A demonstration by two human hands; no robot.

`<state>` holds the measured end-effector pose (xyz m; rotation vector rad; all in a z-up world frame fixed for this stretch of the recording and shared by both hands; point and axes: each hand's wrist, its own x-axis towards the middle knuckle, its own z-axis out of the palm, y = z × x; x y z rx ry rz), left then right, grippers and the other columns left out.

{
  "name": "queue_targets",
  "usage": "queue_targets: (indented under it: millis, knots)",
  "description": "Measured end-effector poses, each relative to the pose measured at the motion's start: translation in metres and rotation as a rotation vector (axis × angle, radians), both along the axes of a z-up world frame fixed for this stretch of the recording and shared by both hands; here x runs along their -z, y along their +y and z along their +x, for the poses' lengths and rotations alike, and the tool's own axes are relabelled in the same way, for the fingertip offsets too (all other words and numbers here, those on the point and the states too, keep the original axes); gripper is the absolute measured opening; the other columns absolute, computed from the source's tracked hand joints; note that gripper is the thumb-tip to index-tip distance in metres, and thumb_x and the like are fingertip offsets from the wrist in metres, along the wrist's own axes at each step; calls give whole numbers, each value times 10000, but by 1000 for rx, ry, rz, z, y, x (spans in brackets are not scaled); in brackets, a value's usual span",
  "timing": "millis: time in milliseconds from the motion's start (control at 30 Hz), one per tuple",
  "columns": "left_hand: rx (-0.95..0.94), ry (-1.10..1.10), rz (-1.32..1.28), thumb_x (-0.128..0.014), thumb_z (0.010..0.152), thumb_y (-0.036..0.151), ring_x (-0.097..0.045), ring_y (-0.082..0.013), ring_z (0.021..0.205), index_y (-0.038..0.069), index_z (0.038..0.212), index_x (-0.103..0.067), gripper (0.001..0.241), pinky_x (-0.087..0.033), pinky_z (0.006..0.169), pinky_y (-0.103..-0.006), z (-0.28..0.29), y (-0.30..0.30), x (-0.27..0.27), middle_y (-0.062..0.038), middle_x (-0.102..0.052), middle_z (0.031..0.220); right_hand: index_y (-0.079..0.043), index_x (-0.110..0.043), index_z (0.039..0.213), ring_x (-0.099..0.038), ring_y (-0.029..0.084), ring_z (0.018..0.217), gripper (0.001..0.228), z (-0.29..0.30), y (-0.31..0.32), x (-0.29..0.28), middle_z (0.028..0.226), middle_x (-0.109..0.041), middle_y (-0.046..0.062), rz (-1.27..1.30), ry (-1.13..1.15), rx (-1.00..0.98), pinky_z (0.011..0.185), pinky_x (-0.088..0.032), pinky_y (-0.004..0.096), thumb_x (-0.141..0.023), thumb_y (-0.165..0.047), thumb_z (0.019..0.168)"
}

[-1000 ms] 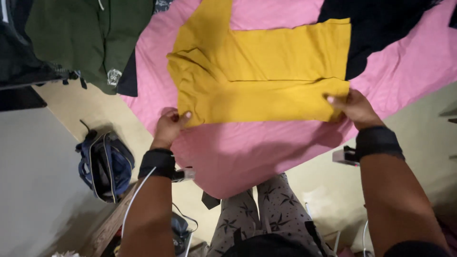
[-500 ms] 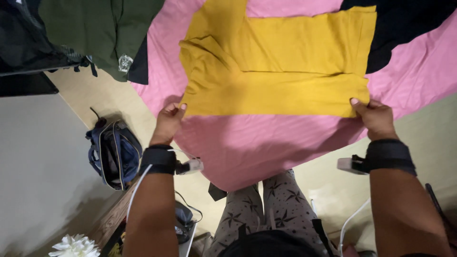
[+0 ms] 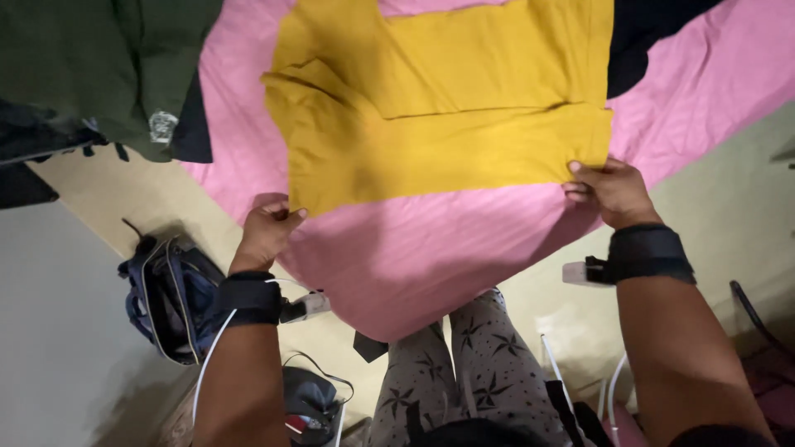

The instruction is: The person folds a yellow hoodie and a black and white top on a bed. They smooth out the garments, fold the sleeves and body sections, and place the folded items on a pile.

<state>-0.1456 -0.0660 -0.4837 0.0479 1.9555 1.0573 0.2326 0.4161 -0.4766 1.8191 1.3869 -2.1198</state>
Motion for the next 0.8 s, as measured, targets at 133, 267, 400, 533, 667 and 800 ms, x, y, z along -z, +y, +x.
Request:
queue_targets:
  millis: [133,267,400,533,667,800]
  knots:
    - [105,92,7,-816,873,74,-587,-121,800,-27,1099,-692,277,-492,719,-273,-3,-7,14,-16,-665,893,-16,-668,1170,-731,209,827,248,2,-3,3,999,-727,81,34,-17,25,683,-614,310,-745,-122,960]
    - [133,65,-5,-818,847,67,-650,-116,852,-25,1078,-701,275,-530,775,-262,-6,7,0,-17,-708,955,12,-639,1199,-742,233,826,276,10,5,14,981,-723,121,26,13,29,659,-605,318,-718,-142,984]
    - [123,-32,-120,-812,844,95,-673,-116,849,3,1088,-715,278,-543,779,-256,-10,14,-14,-19,-746,971,29,-589,1275,-751,250,841,349,9,12,7,1005,-733,126,0,17,-46,686,-613,316,-669,-189,1016]
    - [165,-45,-108,-826,819,100,-670,-110,847,12,1088,-716,304,-538,771,-256,-21,9,-12,-27,-746,979,40,-580,1295,-745,242,834,373,3,19,-5,1016,-737,117,43,-12,-120,714,-621,317,-642,-215,1031]
    - [236,-22,-196,-849,822,121,-663,-120,811,-4,1057,-732,291,-538,736,-276,-32,-5,-12,-47,-747,939,51,-630,1268,-697,177,822,348,3,26,-13,992,-724,104,209,-82,-241,749,-582,298,-656,-233,1068]
    - [268,-8,-167,-859,789,121,-671,-121,808,-20,1029,-710,316,-552,739,-270,-35,-11,-5,-45,-759,930,48,-685,1226,-657,134,804,330,14,32,-6,959,-717,77,319,-131,-301,759,-545,278,-707,-232,1053]
